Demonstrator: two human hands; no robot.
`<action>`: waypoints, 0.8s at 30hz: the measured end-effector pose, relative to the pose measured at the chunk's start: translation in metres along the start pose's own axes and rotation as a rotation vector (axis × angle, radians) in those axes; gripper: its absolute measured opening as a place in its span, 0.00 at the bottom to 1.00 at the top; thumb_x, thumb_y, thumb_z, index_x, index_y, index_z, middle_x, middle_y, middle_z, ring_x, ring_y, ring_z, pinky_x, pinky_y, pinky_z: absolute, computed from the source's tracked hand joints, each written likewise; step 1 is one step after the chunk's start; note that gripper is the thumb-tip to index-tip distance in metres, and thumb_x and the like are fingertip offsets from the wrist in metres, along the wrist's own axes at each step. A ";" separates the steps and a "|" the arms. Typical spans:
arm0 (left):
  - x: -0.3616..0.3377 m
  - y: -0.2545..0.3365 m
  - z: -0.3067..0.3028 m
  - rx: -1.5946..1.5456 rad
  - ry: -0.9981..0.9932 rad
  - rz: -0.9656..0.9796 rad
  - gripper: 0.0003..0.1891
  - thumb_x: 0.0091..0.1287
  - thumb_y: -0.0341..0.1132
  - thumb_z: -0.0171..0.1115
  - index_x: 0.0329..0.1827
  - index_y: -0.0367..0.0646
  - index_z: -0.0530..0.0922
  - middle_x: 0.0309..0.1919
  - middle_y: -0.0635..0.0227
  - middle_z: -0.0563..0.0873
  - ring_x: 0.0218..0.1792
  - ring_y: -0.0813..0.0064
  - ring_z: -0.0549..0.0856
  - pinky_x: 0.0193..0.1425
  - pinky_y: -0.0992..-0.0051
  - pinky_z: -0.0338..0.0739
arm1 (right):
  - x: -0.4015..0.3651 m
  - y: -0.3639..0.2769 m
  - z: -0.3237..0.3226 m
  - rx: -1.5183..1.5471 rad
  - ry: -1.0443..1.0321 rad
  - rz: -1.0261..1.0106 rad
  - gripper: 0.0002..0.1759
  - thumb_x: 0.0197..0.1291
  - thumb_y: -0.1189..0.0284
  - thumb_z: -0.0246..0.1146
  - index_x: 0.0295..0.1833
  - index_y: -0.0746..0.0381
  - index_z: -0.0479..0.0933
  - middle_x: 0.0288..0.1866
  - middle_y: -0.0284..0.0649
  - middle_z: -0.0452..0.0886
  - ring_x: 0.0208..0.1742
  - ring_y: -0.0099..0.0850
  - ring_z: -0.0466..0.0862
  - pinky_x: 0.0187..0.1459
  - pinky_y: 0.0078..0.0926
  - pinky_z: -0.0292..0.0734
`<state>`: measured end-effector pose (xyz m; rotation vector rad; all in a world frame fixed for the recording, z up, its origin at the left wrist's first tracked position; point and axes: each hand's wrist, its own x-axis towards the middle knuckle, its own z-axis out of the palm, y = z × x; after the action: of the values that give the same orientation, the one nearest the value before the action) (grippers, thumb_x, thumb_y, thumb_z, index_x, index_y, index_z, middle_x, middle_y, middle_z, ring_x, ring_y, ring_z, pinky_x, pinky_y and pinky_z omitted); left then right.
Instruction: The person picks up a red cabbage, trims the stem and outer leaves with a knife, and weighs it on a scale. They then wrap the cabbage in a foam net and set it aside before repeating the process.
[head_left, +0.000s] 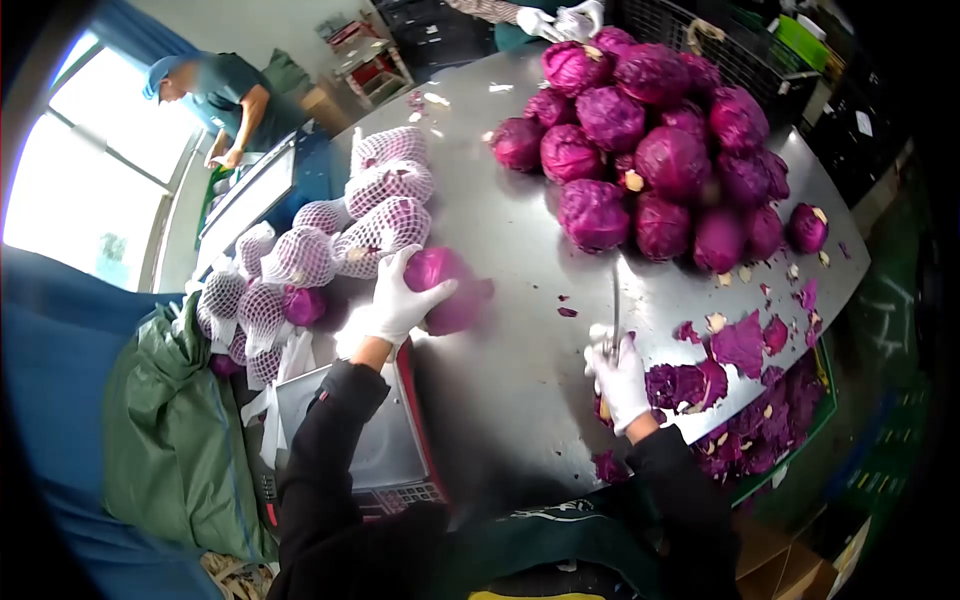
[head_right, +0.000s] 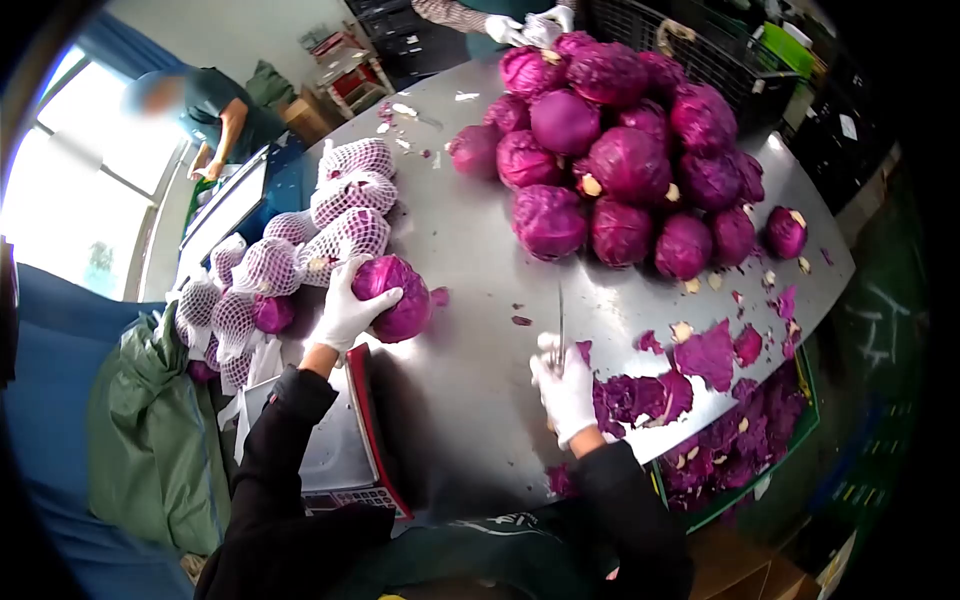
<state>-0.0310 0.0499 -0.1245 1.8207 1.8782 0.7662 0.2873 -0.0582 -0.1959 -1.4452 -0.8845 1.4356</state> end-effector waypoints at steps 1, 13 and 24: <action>0.004 -0.008 -0.001 0.000 0.027 -0.006 0.42 0.48 0.49 0.79 0.65 0.40 0.72 0.56 0.53 0.71 0.58 0.58 0.76 0.64 0.63 0.75 | -0.007 0.009 -0.002 -0.018 -0.058 0.133 0.15 0.67 0.74 0.62 0.58 0.59 0.76 0.33 0.28 0.78 0.31 0.16 0.79 0.29 0.16 0.75; -0.097 0.026 -0.050 -0.853 0.176 0.039 0.40 0.54 0.40 0.75 0.69 0.41 0.65 0.62 0.64 0.73 0.65 0.69 0.72 0.73 0.68 0.63 | -0.022 -0.044 0.084 0.380 -0.522 0.331 0.30 0.71 0.53 0.57 0.71 0.59 0.67 0.46 0.38 0.84 0.34 0.22 0.84 0.24 0.15 0.67; -0.227 -0.086 -0.103 -0.438 0.325 0.187 0.55 0.42 0.30 0.83 0.71 0.49 0.52 0.74 0.51 0.54 0.76 0.56 0.58 0.77 0.58 0.55 | -0.046 -0.066 0.233 0.046 -0.808 0.017 0.38 0.56 0.76 0.73 0.72 0.60 0.69 0.53 0.30 0.83 0.27 0.10 0.68 0.28 0.10 0.65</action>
<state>-0.1487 -0.1857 -0.1190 1.6728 1.5602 1.4855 0.0592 -0.0536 -0.1027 -0.8094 -1.3021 2.0773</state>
